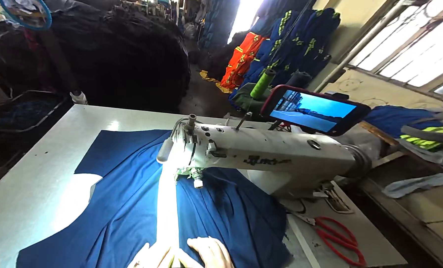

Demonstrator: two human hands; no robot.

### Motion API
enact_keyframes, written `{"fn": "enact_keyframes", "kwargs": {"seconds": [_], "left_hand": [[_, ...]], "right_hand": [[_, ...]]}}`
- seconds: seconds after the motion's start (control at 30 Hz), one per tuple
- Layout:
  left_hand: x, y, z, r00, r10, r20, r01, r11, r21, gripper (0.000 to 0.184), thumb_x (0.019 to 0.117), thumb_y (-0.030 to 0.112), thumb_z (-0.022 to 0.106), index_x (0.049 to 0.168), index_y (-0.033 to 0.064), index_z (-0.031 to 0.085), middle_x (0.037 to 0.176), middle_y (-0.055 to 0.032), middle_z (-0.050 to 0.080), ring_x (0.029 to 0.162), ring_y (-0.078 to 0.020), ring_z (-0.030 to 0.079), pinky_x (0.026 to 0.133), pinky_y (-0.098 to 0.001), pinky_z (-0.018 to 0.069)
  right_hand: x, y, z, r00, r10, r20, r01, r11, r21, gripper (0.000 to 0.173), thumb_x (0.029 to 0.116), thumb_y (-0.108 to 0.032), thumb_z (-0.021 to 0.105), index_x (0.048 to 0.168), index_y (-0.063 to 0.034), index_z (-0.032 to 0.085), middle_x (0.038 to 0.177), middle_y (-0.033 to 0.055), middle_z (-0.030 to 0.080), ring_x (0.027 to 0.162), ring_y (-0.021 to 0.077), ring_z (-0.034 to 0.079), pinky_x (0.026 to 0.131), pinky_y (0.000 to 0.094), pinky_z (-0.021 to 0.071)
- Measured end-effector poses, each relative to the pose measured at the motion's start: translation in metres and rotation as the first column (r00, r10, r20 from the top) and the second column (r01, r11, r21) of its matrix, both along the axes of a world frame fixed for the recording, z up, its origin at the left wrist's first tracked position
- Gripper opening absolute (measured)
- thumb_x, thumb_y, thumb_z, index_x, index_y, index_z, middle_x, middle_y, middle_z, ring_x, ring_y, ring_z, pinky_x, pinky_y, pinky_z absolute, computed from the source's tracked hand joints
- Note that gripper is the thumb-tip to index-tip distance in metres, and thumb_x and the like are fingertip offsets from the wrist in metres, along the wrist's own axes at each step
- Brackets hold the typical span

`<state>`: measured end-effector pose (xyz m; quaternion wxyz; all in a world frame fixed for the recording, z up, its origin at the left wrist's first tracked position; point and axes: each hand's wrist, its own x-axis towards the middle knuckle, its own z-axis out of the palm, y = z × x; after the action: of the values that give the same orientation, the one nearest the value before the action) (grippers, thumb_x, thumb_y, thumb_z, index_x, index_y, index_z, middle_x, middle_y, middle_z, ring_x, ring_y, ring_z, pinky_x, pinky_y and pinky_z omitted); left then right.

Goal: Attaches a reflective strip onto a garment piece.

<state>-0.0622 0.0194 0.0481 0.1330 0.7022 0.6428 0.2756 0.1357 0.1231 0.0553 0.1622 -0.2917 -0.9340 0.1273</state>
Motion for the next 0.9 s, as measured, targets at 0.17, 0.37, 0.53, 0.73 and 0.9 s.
{"fn": "enact_keyframes", "kwargs": {"seconds": [0.17,0.37,0.53,0.73,0.9], "left_hand": [[-0.020,0.026,0.008,0.998,-0.044,-0.051,0.037,0.990,-0.133,0.041,0.1067,0.021,0.047,0.144,0.0098,0.059,0.151,-0.0095,0.055,0.144,-0.0290,0.047,0.121,-0.0570,0.0296],[-0.040,0.052,0.004,0.993,-0.051,-0.105,0.043,0.996,-0.075,0.040,0.1081,0.027,0.047,0.143,0.0152,0.061,0.154,-0.0044,0.053,0.145,-0.0234,0.046,0.122,-0.0548,0.0307],[-0.033,0.034,0.006,0.993,-0.089,-0.083,0.093,0.994,0.050,0.038,0.0975,-0.003,0.053,0.127,0.0121,0.072,0.135,-0.0053,0.068,0.129,-0.0250,0.063,0.112,-0.0508,0.0462],[-0.028,0.032,0.004,0.982,-0.071,-0.173,0.086,0.993,0.079,0.037,0.0990,0.000,0.053,0.129,0.0126,0.071,0.135,-0.0034,0.068,0.128,-0.0230,0.063,0.112,-0.0502,0.0460],[-0.025,0.024,0.000,0.979,-0.088,-0.182,0.103,0.992,0.071,0.038,0.1004,0.003,0.052,0.135,0.0100,0.066,0.139,-0.0065,0.066,0.132,-0.0246,0.060,0.113,-0.0498,0.0432]], "right_hand": [[-0.019,0.021,0.000,0.999,-0.038,0.010,0.038,0.996,0.075,0.034,0.0995,-0.028,0.060,0.131,-0.0340,0.071,0.130,0.0037,0.070,0.122,0.0249,0.064,0.107,0.0494,0.0462],[-0.029,0.035,-0.003,0.999,-0.023,-0.033,0.028,0.988,0.152,0.034,0.0960,-0.023,0.062,0.127,-0.0296,0.075,0.132,0.0016,0.070,0.134,0.0249,0.058,0.115,0.0530,0.0408],[-0.014,0.028,-0.010,0.991,0.050,-0.121,-0.035,0.991,0.126,0.030,0.0978,-0.019,0.062,0.124,-0.0166,0.075,0.124,0.0022,0.074,0.126,0.0197,0.064,0.114,0.0475,0.0445],[-0.023,0.022,-0.006,0.998,-0.008,-0.060,0.016,0.990,0.143,0.030,0.0977,-0.030,0.063,0.126,-0.0328,0.074,0.119,0.0039,0.073,0.120,0.0218,0.066,0.110,0.0501,0.0458],[-0.020,0.016,-0.001,0.999,-0.014,-0.033,0.017,0.997,0.082,0.033,0.0982,-0.024,0.062,0.129,-0.0297,0.073,0.126,0.0077,0.072,0.124,0.0267,0.065,0.114,0.0542,0.0418]]}}
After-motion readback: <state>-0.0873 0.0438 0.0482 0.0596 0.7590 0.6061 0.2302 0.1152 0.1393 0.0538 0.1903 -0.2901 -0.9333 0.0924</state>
